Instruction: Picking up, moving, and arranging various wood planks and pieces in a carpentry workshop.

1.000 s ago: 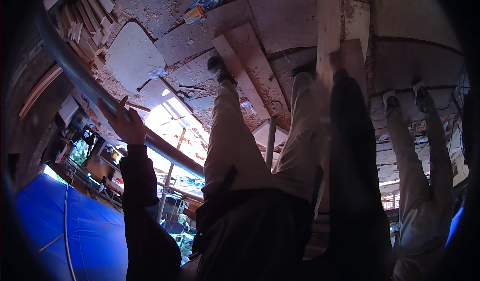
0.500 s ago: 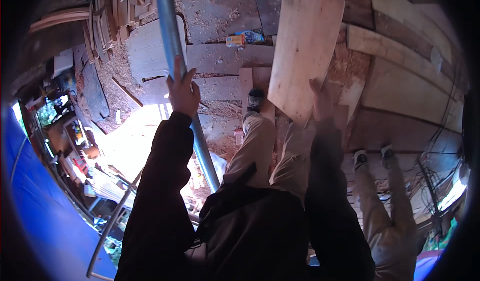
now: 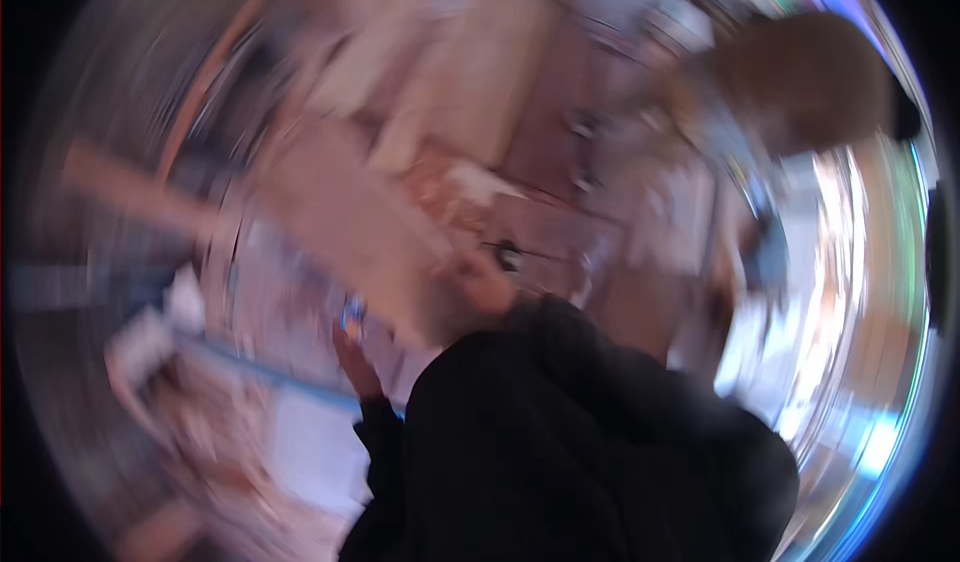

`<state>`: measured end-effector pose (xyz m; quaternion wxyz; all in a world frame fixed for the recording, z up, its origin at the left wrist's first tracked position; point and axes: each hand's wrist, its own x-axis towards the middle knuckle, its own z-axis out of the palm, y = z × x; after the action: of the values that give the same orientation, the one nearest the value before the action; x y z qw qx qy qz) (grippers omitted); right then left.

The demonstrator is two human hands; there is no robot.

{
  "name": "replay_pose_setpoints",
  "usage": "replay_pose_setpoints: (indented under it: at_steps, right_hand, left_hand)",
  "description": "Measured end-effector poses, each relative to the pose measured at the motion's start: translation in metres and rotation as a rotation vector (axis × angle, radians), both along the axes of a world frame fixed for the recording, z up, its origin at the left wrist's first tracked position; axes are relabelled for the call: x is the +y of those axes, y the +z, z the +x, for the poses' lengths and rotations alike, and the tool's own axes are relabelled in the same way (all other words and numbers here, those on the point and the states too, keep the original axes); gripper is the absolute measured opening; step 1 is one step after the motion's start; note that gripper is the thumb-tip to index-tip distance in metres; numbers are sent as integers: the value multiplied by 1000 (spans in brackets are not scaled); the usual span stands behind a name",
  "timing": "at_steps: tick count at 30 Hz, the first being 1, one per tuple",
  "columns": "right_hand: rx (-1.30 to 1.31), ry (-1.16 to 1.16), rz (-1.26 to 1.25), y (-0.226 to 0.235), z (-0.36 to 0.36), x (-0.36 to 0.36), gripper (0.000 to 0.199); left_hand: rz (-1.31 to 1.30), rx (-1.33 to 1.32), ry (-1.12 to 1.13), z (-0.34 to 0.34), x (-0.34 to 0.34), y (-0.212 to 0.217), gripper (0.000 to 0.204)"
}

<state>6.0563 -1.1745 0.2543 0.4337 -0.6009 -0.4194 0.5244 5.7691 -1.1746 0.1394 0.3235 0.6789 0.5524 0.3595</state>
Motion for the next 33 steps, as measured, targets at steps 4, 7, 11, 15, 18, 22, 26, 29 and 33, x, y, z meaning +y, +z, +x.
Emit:
replay_pose_setpoints:
  at_steps: [4,7,11,15,18,22,26,29,33]
  right_hand:
    - [-172,-393,277,12,15,-49,40]
    - [-127,-311,374,41,33,-69,44]
    - [-762,-317,111,91,103,-163,44]
    - [-1294,-1024,-136,117,188,-311,58]
    - [-1560,-1131,-846,103,204,-384,59]
    - [-1238,-976,-775,89,211,-425,50]
    - [-1307,-1025,-634,101,214,-447,41]
    - [-1372,-1068,-598,120,218,-461,35]
    - [-1454,-1323,-803,167,221,-469,25]
  left_hand:
    - [-771,-961,73,68,41,43,54]
    - [-823,-982,-295,97,58,68,54]
    - [-444,-520,-415,126,68,82,57]
    - [-392,-441,-259,157,62,97,55]
    - [-250,-211,-101,173,53,107,50]
    - [-220,-152,-68,181,41,110,50]
    - [-170,-151,-76,179,34,103,47]
    - [-177,-105,-71,173,29,97,46]
    - [-179,-115,-103,168,20,101,45]
